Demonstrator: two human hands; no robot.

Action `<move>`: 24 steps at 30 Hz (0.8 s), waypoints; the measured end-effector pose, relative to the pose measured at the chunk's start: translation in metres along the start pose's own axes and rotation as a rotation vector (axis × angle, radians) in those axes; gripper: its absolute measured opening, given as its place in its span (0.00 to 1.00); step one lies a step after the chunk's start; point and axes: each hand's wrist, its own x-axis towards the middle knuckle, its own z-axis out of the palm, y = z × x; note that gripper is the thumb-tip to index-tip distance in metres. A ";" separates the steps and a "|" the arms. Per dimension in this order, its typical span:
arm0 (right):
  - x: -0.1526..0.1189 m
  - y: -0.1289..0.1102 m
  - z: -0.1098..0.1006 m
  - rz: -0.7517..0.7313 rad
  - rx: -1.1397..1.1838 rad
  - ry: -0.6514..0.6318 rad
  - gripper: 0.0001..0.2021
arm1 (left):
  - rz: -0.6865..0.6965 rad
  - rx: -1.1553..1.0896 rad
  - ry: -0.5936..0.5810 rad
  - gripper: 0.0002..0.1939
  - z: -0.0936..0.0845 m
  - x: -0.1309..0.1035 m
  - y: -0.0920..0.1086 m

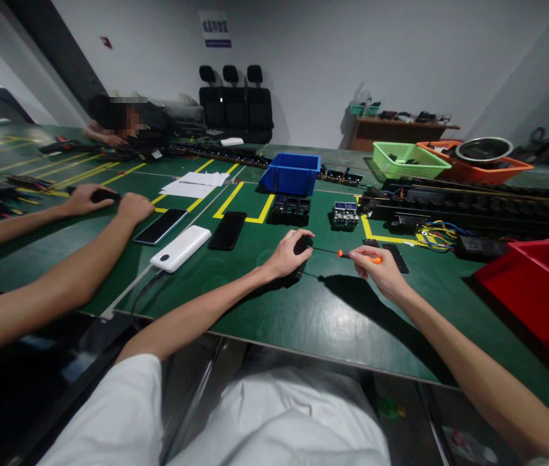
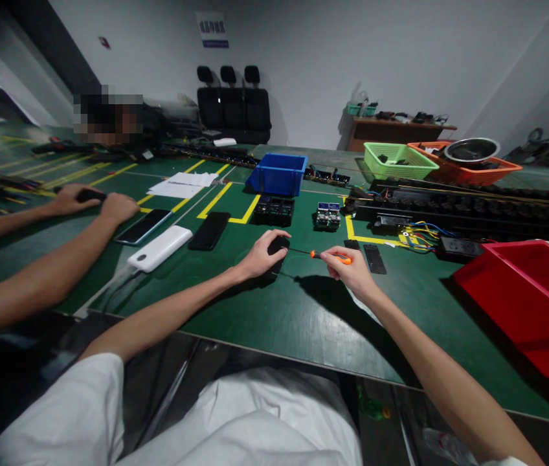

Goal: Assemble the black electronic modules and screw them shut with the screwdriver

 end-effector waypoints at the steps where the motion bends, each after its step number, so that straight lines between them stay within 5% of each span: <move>1: 0.000 0.000 0.000 -0.008 -0.007 -0.004 0.15 | -0.001 0.000 0.001 0.15 0.000 0.000 0.000; 16: 0.002 0.004 -0.003 -0.252 -0.246 0.073 0.14 | -0.013 0.027 -0.001 0.14 -0.001 0.001 0.002; 24: 0.006 0.009 0.000 0.060 0.276 0.064 0.13 | -0.014 0.036 -0.027 0.15 0.000 -0.002 0.006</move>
